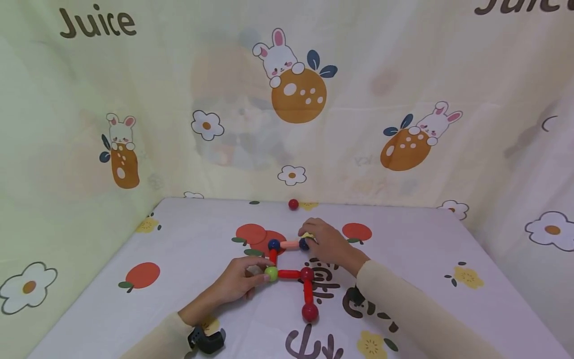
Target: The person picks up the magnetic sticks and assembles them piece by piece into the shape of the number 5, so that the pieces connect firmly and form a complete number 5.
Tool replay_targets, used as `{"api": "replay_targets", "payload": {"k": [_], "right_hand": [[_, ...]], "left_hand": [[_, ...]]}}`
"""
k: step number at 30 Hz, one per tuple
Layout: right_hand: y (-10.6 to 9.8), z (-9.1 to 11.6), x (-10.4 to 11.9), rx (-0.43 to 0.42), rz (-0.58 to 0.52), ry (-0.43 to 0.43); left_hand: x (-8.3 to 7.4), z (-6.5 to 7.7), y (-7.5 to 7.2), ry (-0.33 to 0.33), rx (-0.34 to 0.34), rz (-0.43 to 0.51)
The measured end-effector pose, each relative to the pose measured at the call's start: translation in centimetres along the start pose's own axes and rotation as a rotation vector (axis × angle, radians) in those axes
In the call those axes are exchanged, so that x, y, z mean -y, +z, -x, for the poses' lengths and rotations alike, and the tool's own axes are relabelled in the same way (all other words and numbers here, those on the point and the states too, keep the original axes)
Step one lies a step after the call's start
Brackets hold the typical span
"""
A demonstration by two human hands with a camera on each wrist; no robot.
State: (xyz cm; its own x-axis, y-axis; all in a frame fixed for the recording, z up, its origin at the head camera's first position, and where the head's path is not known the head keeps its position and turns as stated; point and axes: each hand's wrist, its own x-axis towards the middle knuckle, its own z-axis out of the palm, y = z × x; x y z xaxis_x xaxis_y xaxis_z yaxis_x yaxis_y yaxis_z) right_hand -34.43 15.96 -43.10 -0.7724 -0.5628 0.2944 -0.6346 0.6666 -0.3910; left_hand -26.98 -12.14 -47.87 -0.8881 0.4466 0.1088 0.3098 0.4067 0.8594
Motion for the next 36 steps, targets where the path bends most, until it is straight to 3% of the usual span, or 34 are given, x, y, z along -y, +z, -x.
{"api": "replay_targets", "payload": {"k": [11, 20, 27, 36], "right_hand": [[-0.3, -1.9, -1.6, 0.109, 0.100, 0.137], [0.0, -2.6, -2.2, 0.206, 0.100, 0.278], [0.3, -3.0, -2.0, 0.305, 0.132, 0.263], [0.6, -3.2, -1.8, 0.316, 0.108, 0.307]], "left_hand": [[0.1, 0.1, 0.0, -0.009, 0.000, 0.014], [0.1, 0.0, 0.0, -0.014, 0.002, -0.006], [0.2, 0.0, 0.1, -0.008, -0.005, -0.002], [0.2, 0.1, 0.0, 0.001, -0.003, 0.002]]}}
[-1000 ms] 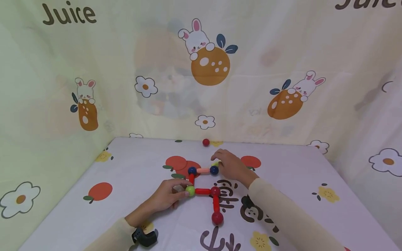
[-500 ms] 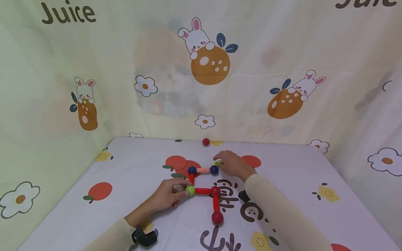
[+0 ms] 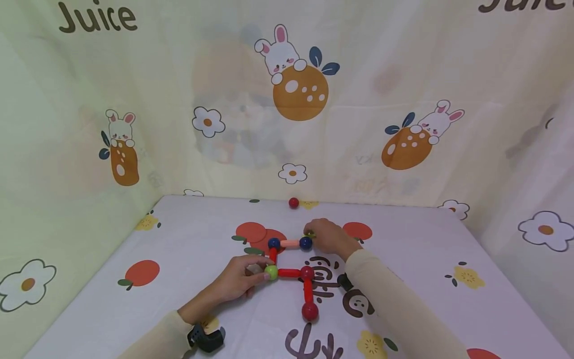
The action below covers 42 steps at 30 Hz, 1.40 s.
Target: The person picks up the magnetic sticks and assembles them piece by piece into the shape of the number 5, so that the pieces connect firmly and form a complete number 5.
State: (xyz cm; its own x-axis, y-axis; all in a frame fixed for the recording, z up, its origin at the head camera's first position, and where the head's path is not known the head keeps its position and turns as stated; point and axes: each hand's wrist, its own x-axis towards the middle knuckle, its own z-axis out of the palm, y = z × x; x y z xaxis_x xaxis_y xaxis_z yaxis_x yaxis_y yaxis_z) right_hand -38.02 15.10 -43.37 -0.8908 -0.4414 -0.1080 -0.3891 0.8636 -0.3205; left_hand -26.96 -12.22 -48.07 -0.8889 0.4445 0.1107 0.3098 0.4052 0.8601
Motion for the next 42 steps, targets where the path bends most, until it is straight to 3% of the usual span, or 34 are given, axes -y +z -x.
{"api": "replay_targets", "payload": {"k": [12, 26, 42], "right_hand": [[0.2, 0.3, -0.2, 0.013, -0.010, -0.005], [0.3, 0.7, -0.6, 0.038, -0.011, 0.060], [-0.7, 2.7, -0.7, -0.139, -0.147, 0.081]], "left_hand": [[-0.1, 0.1, 0.0, 0.006, -0.006, -0.012], [-0.1, 0.0, 0.0, 0.007, -0.003, -0.017], [0.1, 0.2, -0.1, 0.004, 0.008, -0.005]]}}
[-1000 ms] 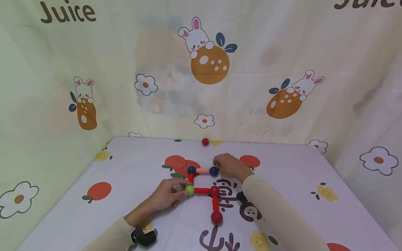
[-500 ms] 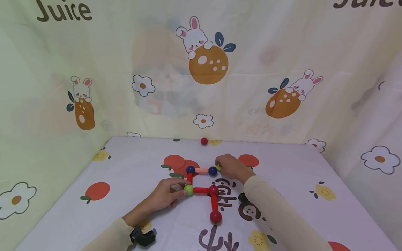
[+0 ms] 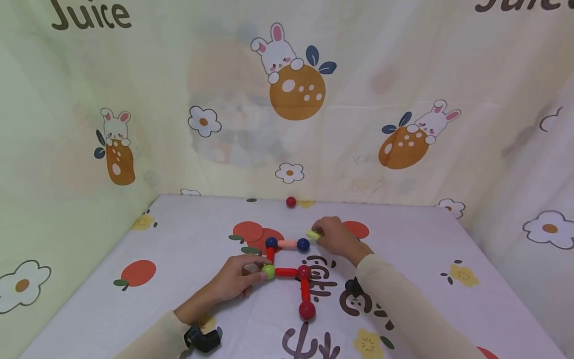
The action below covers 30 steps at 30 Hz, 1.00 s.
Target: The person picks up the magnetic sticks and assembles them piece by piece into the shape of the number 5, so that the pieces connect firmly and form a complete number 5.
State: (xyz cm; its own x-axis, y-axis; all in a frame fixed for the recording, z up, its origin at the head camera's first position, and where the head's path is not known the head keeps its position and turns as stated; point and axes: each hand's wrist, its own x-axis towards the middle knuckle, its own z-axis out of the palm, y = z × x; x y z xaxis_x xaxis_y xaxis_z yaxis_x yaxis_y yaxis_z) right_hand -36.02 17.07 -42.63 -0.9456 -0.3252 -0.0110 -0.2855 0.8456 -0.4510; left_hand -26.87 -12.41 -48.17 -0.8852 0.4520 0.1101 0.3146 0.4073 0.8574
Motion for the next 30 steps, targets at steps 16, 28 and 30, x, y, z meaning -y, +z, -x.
{"api": "replay_targets", "payload": {"k": [16, 28, 30], "right_hand": [[-1.1, 3.1, 3.4, -0.041, -0.098, -0.055], [-0.3, 5.7, 5.0, -0.004, -0.263, -0.144], [-0.1, 6.1, 4.9, 0.009, -0.296, -0.167]], "left_hand": [[-0.2, 0.0, 0.0, -0.004, 0.001, -0.005], [-0.3, 0.0, 0.0, -0.018, 0.002, -0.004], [-0.3, -0.1, 0.1, -0.018, 0.004, -0.006]]}}
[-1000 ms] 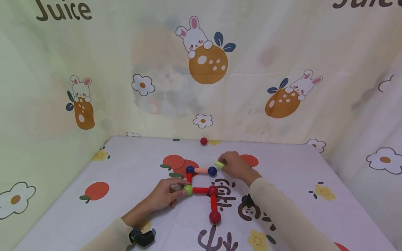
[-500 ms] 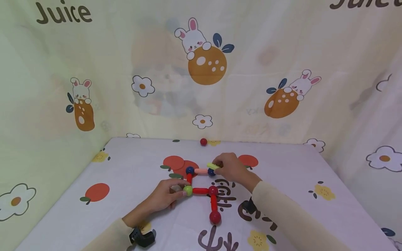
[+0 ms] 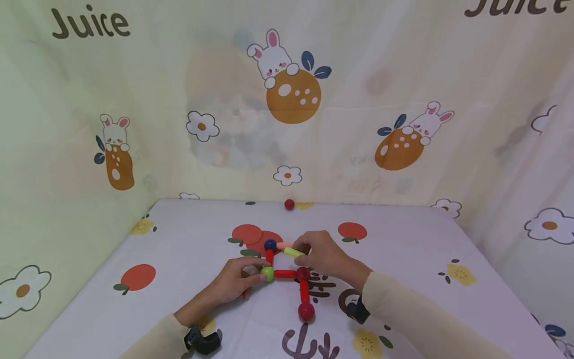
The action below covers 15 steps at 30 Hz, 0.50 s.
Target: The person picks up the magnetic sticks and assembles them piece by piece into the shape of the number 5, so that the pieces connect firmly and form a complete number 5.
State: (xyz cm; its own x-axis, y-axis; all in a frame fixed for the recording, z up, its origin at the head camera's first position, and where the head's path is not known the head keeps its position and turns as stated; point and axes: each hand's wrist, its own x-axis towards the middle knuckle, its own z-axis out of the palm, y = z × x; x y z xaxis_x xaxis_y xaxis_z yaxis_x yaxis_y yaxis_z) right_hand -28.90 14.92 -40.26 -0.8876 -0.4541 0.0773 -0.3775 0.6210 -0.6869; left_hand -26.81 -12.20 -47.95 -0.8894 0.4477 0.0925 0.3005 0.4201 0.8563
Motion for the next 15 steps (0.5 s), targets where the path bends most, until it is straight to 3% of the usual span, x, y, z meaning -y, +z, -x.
{"api": "replay_targets", "payload": {"k": [15], "right_hand": [[1.1, 2.9, 1.1, 0.097, 0.003, -0.119]], "left_hand": [[0.1, 0.0, 0.1, 0.007, 0.003, -0.002]]}}
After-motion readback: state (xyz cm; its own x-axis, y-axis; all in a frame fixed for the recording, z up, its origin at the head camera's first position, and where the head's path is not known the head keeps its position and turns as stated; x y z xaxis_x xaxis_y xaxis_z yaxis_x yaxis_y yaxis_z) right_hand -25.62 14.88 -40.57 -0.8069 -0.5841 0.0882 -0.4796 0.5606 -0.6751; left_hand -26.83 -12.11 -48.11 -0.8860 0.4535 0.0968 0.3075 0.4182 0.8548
